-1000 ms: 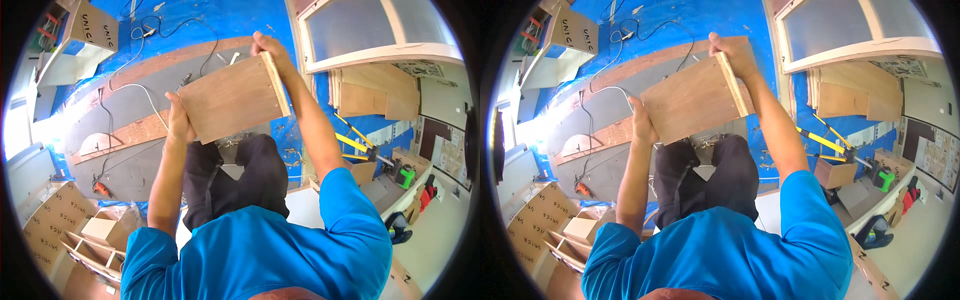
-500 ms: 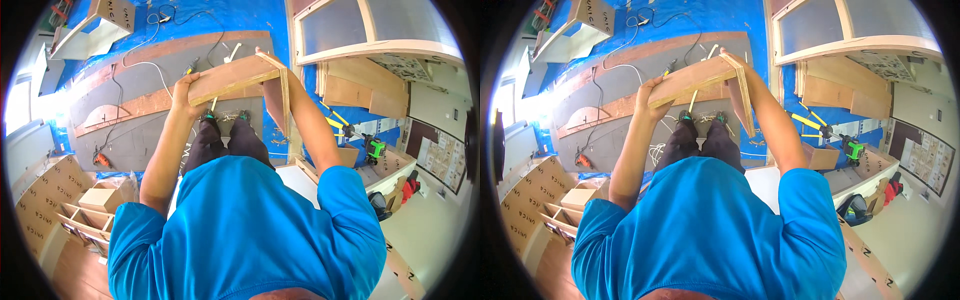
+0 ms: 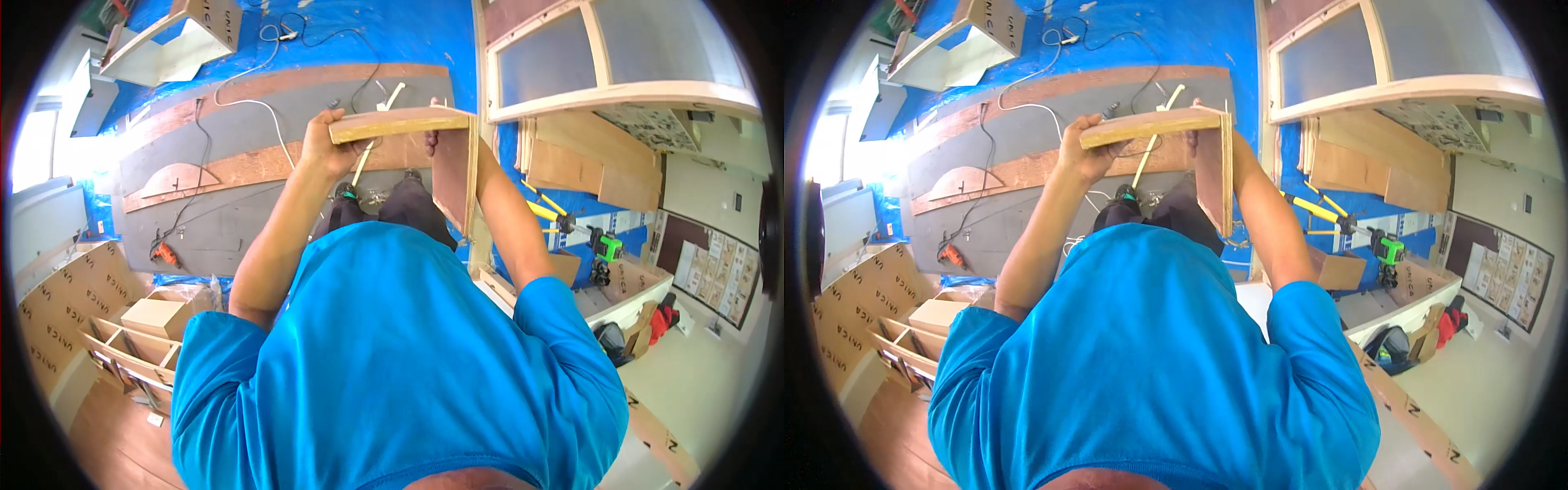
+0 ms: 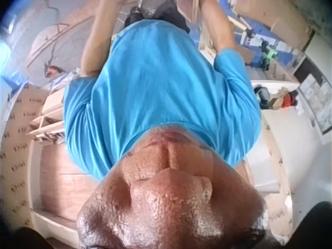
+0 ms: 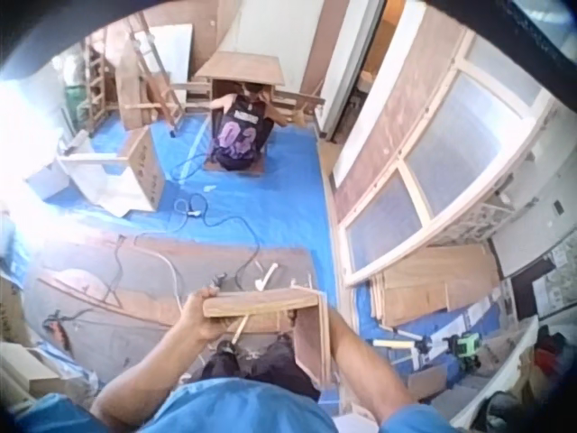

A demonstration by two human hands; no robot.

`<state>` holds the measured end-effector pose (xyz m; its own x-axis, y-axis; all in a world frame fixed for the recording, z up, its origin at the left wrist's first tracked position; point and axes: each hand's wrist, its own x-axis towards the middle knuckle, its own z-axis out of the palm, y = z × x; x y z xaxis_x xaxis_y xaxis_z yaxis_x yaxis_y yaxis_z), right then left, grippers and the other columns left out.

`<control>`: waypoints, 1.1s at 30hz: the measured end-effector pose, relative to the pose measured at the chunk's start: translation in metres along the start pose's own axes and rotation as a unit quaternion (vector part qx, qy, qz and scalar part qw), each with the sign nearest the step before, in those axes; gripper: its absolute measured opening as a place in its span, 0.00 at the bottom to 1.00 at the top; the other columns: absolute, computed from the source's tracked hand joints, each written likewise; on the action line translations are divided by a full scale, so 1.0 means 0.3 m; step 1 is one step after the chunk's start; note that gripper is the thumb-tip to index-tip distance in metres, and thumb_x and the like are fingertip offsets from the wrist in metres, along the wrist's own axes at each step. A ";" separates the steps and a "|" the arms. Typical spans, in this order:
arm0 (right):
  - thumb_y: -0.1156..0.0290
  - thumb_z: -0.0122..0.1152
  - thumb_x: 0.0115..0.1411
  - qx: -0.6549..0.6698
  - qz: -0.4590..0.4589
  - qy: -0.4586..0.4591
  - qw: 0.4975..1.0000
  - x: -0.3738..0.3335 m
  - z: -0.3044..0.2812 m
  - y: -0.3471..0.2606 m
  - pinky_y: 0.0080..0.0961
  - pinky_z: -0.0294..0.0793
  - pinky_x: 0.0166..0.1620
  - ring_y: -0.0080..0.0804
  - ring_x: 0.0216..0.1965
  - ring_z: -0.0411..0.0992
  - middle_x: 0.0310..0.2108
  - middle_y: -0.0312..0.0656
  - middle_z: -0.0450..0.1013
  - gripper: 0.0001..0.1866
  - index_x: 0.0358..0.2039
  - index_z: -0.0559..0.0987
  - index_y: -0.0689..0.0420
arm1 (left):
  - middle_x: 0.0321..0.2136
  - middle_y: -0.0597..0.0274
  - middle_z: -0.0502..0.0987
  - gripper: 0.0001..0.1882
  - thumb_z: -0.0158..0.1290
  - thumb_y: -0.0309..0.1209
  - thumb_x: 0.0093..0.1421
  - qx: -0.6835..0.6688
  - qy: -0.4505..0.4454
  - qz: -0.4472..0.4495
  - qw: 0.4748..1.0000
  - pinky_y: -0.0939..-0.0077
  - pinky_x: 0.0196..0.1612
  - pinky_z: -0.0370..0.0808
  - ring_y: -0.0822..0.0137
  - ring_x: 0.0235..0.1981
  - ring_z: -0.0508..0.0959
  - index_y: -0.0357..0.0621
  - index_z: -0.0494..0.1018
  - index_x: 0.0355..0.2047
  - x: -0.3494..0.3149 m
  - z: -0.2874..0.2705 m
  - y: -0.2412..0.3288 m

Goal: The person assembles wooden cabinet components by drilling a pilot hole, aligning several plywood pieces, and applying glue to join them at a corner.

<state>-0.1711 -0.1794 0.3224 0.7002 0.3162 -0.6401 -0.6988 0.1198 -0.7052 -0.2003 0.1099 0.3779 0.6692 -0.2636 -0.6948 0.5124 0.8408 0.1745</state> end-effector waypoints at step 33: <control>0.64 0.66 0.69 -0.135 0.250 -0.335 0.898 0.411 0.449 -0.479 0.35 0.87 0.52 0.39 0.48 0.84 0.53 0.54 0.80 0.26 0.61 0.75 0.69 | 0.48 0.52 0.82 0.26 0.59 0.34 0.71 0.304 0.118 0.453 0.830 0.73 0.41 0.84 0.68 0.41 0.84 0.31 0.67 0.63 -0.136 -0.104 0.103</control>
<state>-0.0042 -0.0310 0.3859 0.0004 0.7739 -0.6333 -0.7764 -0.3989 -0.4879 -0.2285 0.1614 0.3901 0.8404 0.5070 -0.1916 0.0813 0.2315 0.9694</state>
